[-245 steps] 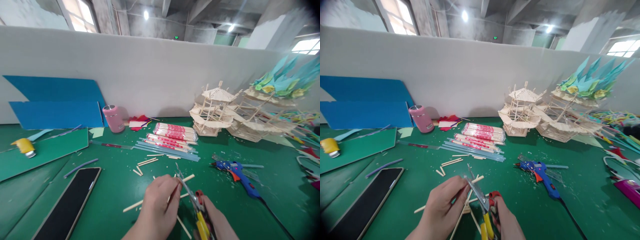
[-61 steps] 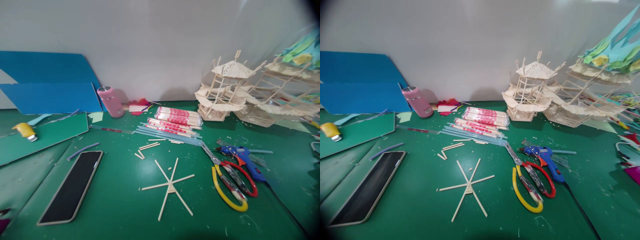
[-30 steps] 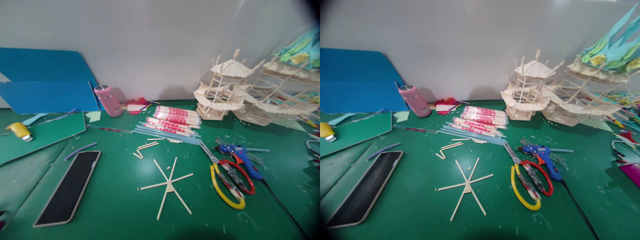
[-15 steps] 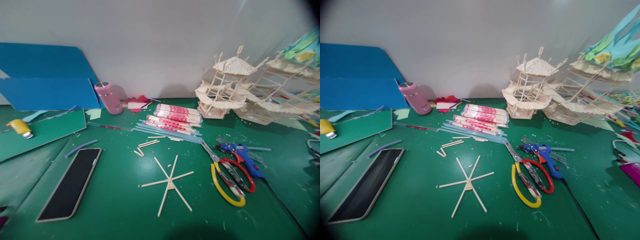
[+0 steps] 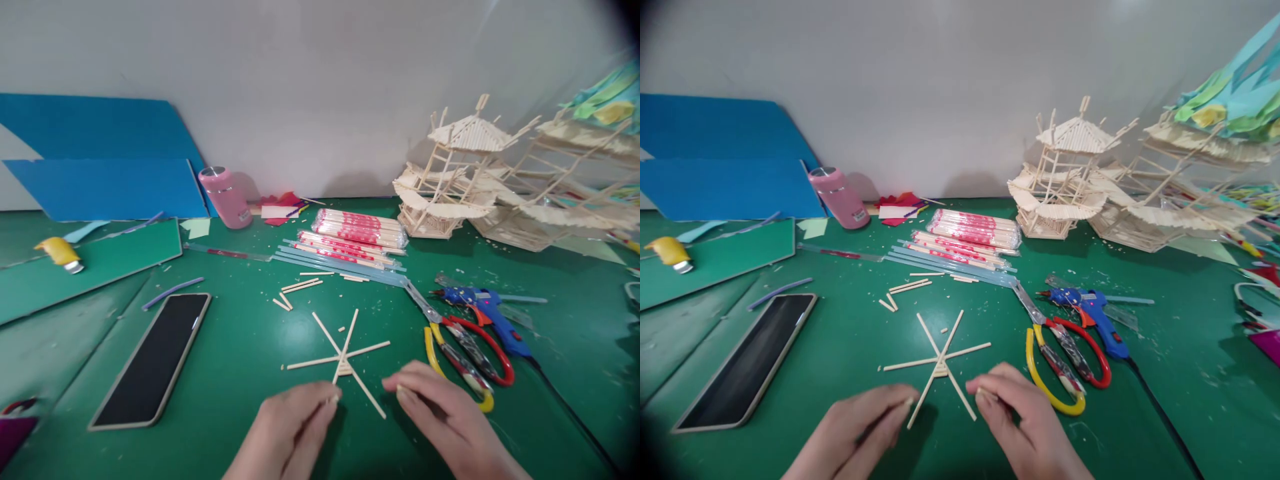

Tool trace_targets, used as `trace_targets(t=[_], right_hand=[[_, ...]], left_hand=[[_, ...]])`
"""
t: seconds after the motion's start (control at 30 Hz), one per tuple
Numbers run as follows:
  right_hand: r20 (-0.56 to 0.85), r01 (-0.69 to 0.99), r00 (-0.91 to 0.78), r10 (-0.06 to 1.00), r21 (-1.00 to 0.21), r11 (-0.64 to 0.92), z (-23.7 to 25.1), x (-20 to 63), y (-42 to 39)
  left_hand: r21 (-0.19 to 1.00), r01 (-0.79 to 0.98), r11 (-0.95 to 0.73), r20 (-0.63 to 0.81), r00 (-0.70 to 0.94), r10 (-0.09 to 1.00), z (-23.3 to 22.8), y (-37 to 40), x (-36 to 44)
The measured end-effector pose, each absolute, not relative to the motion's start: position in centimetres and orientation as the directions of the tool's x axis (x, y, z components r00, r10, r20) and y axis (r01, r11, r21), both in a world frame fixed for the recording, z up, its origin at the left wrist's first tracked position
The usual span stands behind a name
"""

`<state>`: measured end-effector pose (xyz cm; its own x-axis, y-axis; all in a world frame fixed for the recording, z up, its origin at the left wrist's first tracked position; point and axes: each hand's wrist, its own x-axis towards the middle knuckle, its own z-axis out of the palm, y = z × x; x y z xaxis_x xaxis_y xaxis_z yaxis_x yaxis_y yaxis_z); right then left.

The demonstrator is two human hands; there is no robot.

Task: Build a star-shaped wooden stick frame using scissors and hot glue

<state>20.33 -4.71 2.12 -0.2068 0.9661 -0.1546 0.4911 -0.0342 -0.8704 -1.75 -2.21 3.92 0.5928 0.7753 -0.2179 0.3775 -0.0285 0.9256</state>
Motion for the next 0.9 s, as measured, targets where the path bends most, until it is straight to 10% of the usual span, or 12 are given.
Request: trace_targets(t=[0.33,0.57,0.9], right_hand=[[-0.113,0.427,-0.103,0.988,-0.902,-0.059,0.0,19.2,-2.3],[-0.12,0.434,-0.052,0.991,-0.897,-0.086,-0.2,19.5,-2.1],[-0.125,0.497,0.056,0.991,-0.857,-0.137,-0.8,19.2,-2.3]], left_hand=[[0.709,0.63,-0.318,0.06,0.395,0.917,0.5,0.5,-1.6],[0.169,0.866,-0.471,0.127,0.455,0.882,-1.1,3.2,-2.6],[0.049,0.897,-0.439,0.103,0.433,0.896,-1.4,3.7,-2.8]])
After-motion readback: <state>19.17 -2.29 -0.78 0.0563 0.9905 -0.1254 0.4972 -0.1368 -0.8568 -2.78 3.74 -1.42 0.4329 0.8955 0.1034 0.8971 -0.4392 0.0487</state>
